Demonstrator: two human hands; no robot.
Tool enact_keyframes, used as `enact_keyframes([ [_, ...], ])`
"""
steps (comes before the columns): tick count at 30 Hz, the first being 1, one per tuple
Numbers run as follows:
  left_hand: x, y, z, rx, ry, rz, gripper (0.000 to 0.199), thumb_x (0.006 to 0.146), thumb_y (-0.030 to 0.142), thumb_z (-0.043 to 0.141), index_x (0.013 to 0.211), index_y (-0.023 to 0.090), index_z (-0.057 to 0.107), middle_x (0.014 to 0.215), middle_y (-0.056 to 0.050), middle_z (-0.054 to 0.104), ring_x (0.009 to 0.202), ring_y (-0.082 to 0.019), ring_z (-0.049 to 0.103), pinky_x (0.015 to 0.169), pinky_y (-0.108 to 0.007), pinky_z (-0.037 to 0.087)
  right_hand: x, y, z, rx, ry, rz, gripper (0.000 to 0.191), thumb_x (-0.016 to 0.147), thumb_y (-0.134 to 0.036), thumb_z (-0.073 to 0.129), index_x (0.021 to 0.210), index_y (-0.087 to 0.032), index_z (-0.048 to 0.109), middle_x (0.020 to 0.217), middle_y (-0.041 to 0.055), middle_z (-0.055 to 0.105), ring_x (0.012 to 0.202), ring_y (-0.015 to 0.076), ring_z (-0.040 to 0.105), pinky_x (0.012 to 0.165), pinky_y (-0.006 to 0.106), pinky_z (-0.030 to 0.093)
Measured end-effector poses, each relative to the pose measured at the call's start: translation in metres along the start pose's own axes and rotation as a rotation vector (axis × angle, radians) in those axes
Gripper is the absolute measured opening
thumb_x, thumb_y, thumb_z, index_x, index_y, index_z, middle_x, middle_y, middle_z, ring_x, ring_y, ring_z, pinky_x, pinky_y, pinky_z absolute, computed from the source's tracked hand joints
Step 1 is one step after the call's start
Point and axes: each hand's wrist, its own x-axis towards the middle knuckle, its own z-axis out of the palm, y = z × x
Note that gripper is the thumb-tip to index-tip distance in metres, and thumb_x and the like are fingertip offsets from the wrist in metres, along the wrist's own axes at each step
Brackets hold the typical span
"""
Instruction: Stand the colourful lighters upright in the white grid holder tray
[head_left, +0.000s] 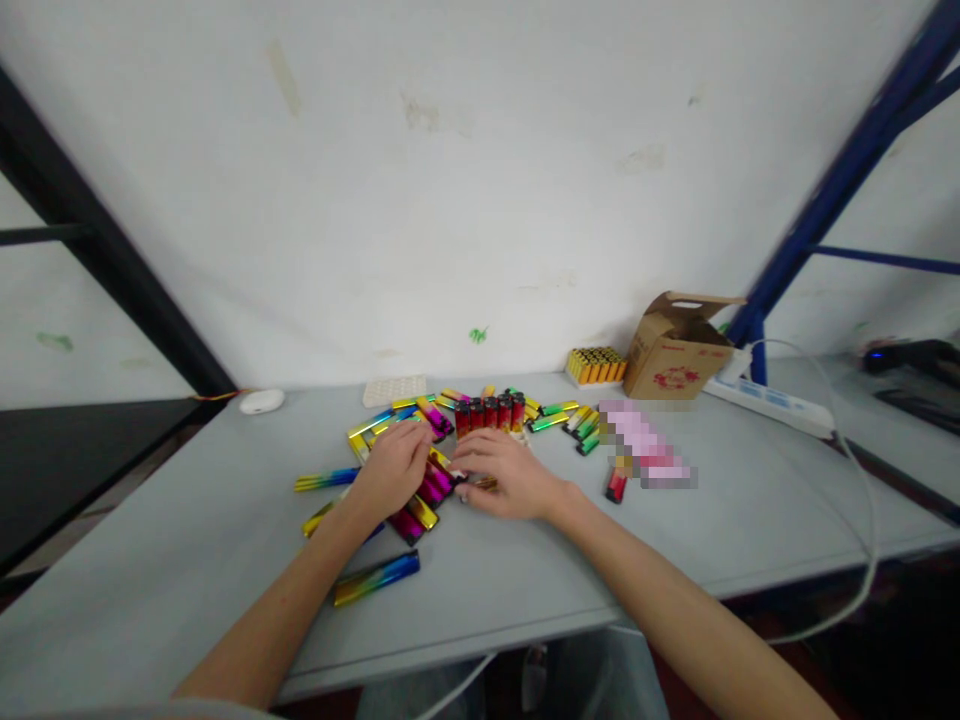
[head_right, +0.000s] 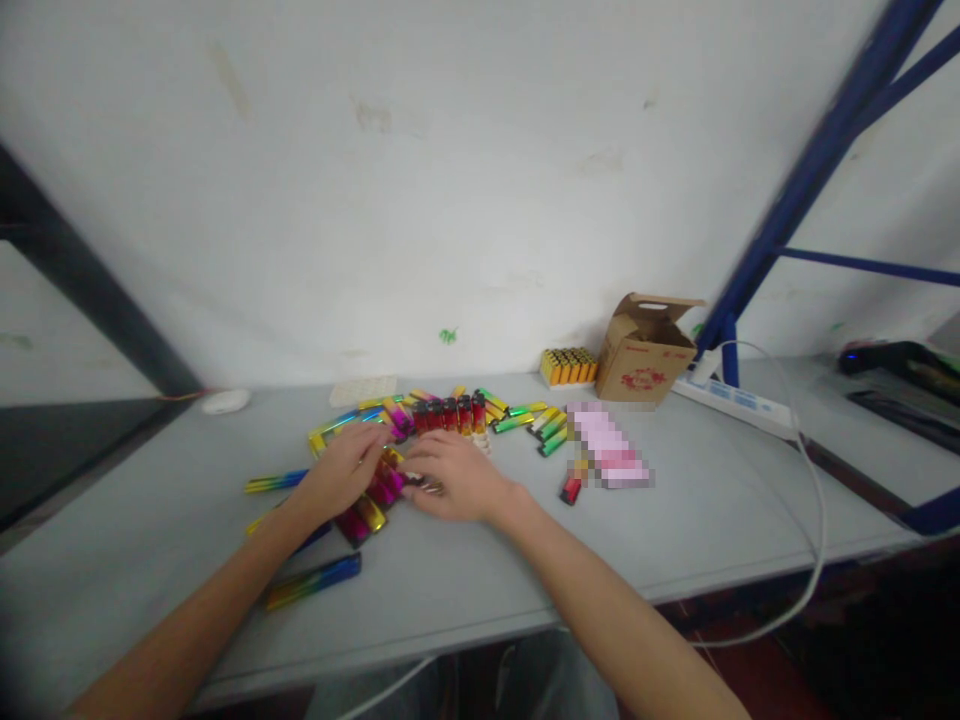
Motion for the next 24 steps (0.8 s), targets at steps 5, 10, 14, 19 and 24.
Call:
enact_keyframes([
  [5, -0.001, -0.001, 0.001, -0.005, 0.000, -0.014, 0.032, 0.096, 0.027, 0.032, 0.089, 0.019, 0.063, 0.099, -0.009, 0.067, 0.098, -0.025, 0.058, 0.093, -0.044, 0.045, -0.017, 0.030, -0.034, -0.052, 0.212, 0.371, 0.021, 0.090, -0.028, 0.051, 0.087, -0.018, 0.069, 0.081, 0.0055, 0.072, 0.074, 0.0176, 0.064, 0.073, 0.031, 0.049],
  [10, 0.000, 0.000, 0.002, -0.024, -0.018, -0.024, 0.034, 0.096, 0.026, 0.032, 0.087, 0.018, 0.064, 0.097, -0.010, 0.068, 0.097, -0.025, 0.058, 0.093, -0.043, 0.045, -0.041, 0.058, -0.056, -0.061, 0.273, 0.658, 0.028, 0.089, -0.035, 0.049, 0.089, -0.017, 0.070, 0.058, 0.0004, 0.064, 0.052, 0.0136, 0.055, 0.055, 0.025, 0.043],
  [14, 0.000, -0.001, 0.002, -0.028, -0.021, -0.038, 0.034, 0.095, 0.025, 0.032, 0.089, 0.017, 0.064, 0.099, -0.011, 0.068, 0.098, -0.026, 0.058, 0.094, -0.045, 0.044, -0.061, 0.063, -0.070, 0.101, 0.217, 0.674, 0.027, 0.085, -0.023, 0.045, 0.093, -0.016, 0.070, 0.065, 0.0020, 0.067, 0.059, 0.0154, 0.061, 0.057, 0.026, 0.047],
  [19, 0.001, 0.003, -0.001, -0.022, -0.025, -0.009, 0.033, 0.095, 0.025, 0.033, 0.087, 0.016, 0.064, 0.099, -0.011, 0.068, 0.098, -0.026, 0.058, 0.094, -0.045, 0.044, -0.101, 0.049, -0.104, 0.023, -0.140, 0.539, 0.047, 0.062, 0.000, 0.046, 0.096, -0.020, 0.072, 0.100, 0.0068, 0.073, 0.094, 0.0215, 0.066, 0.087, 0.035, 0.051],
  [24, 0.001, 0.007, -0.002, -0.039, 0.010, -0.006, 0.032, 0.095, 0.024, 0.034, 0.089, 0.017, 0.065, 0.100, -0.010, 0.068, 0.100, -0.024, 0.057, 0.096, -0.043, 0.044, -0.124, 0.034, -0.132, -0.109, -0.390, 0.530, 0.053, 0.059, 0.004, 0.048, 0.097, -0.023, 0.073, 0.106, 0.0060, 0.071, 0.105, 0.0241, 0.063, 0.096, 0.039, 0.046],
])
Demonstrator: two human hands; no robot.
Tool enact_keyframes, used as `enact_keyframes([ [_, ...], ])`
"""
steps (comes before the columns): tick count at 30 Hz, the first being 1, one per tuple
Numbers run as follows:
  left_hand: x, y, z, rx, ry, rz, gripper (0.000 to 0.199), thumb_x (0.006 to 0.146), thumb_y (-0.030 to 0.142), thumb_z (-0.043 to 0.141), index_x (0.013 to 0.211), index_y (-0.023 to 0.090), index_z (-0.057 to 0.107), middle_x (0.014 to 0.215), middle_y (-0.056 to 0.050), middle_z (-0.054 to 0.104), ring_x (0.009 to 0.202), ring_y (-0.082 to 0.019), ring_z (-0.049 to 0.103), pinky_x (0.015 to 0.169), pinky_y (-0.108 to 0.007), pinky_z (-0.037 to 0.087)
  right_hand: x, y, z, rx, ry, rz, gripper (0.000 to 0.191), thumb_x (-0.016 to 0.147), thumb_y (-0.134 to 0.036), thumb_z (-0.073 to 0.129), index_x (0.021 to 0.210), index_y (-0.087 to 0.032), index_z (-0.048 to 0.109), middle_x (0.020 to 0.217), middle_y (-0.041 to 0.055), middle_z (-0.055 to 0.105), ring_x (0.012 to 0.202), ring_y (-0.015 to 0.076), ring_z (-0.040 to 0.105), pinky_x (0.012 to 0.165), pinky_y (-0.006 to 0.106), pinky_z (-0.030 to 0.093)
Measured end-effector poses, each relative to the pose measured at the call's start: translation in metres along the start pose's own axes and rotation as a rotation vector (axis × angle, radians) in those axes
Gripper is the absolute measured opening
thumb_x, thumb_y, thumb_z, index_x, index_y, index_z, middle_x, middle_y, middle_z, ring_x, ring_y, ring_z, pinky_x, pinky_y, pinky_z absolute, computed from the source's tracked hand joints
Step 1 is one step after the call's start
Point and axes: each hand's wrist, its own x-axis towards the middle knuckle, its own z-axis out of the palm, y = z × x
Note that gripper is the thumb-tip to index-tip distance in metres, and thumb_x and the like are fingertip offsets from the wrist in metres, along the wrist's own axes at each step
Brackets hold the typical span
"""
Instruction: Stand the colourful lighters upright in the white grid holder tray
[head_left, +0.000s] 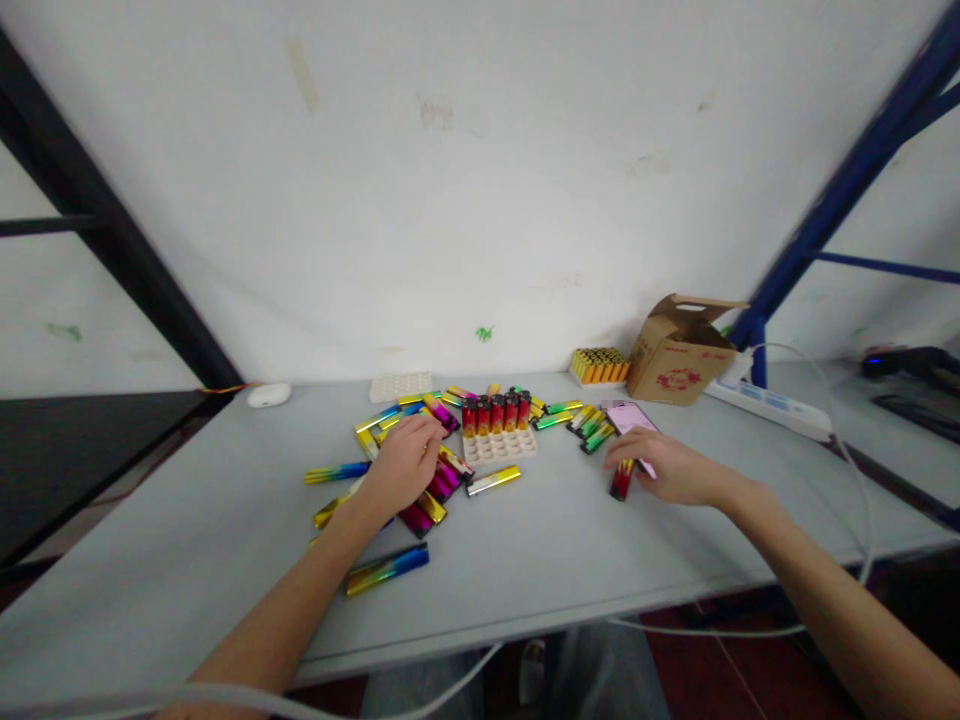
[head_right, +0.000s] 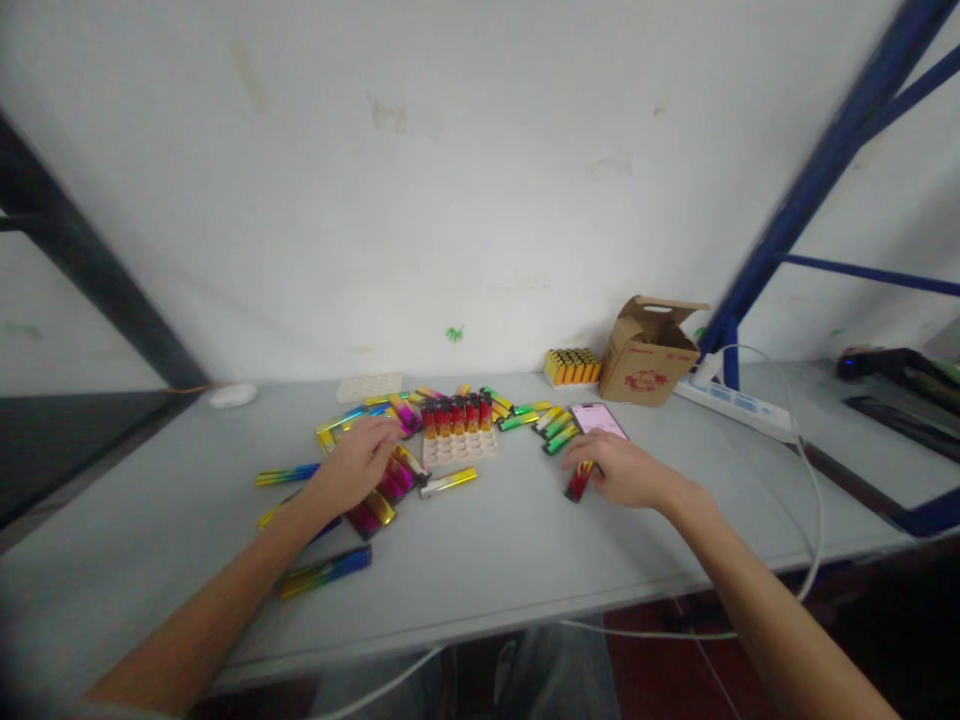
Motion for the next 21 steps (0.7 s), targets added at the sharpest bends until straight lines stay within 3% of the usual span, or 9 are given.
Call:
enact_keyframes([
  [3, 0.000, -0.003, 0.001, -0.010, 0.004, -0.012, 0.033, 0.095, 0.025, 0.033, 0.090, 0.017, 0.066, 0.102, -0.010, 0.068, 0.101, -0.025, 0.058, 0.097, -0.044, 0.043, 0.001, -0.006, -0.002, -0.047, -0.097, 0.039, 0.040, 0.063, 0.002, 0.053, 0.089, -0.021, 0.074, 0.095, 0.0056, 0.072, 0.095, 0.0240, 0.064, 0.090, 0.036, 0.046],
  [9, 0.001, -0.015, 0.002, -0.020, 0.009, -0.053, 0.037, 0.095, 0.030, 0.032, 0.092, 0.016, 0.066, 0.102, -0.012, 0.069, 0.101, -0.026, 0.059, 0.097, -0.045, 0.044, 0.027, -0.025, 0.008, 0.043, -0.072, 0.072, 0.015, 0.079, -0.013, 0.060, 0.090, -0.018, 0.068, 0.089, 0.0073, 0.068, 0.083, 0.0215, 0.062, 0.077, 0.033, 0.046],
  [13, 0.004, -0.017, -0.009, -0.125, 0.049, -0.124, 0.041, 0.093, 0.038, 0.032, 0.090, 0.018, 0.067, 0.102, -0.010, 0.070, 0.101, -0.024, 0.061, 0.097, -0.040, 0.045, 0.054, -0.037, 0.020, 0.228, 0.130, -0.064, 0.019, 0.086, -0.016, 0.055, 0.102, -0.018, 0.064, 0.100, 0.0091, 0.064, 0.092, 0.0207, 0.059, 0.081, 0.033, 0.046],
  [16, 0.003, -0.013, -0.031, -0.242, 0.114, -0.301, 0.043, 0.089, 0.045, 0.034, 0.091, 0.018, 0.067, 0.102, -0.007, 0.071, 0.098, -0.024, 0.063, 0.092, -0.036, 0.048, 0.080, -0.042, 0.031, 0.372, 0.339, -0.104, 0.015, 0.088, -0.025, 0.055, 0.098, -0.016, 0.064, 0.095, 0.0092, 0.062, 0.087, 0.0201, 0.058, 0.079, 0.034, 0.047],
  [18, -0.006, -0.011, -0.051, -0.253, 0.164, -0.432, 0.039, 0.084, 0.045, 0.037, 0.082, 0.019, 0.066, 0.091, -0.005, 0.071, 0.088, -0.023, 0.064, 0.083, -0.034, 0.050, 0.095, -0.044, 0.041, 0.523, 0.456, -0.059, 0.020, 0.089, -0.029, 0.054, 0.104, -0.017, 0.060, 0.096, 0.0088, 0.064, 0.085, 0.0197, 0.059, 0.077, 0.034, 0.049],
  [21, -0.040, -0.011, -0.082, -0.205, 0.250, -0.467, 0.031, 0.079, 0.036, 0.038, 0.053, 0.022, 0.048, 0.058, -0.001, 0.057, 0.063, -0.020, 0.056, 0.067, -0.034, 0.049, 0.106, -0.044, 0.054, 0.626, 0.556, -0.025, 0.022, 0.091, -0.031, 0.051, 0.107, -0.018, 0.056, 0.098, 0.0084, 0.065, 0.085, 0.0194, 0.061, 0.077, 0.034, 0.050],
])
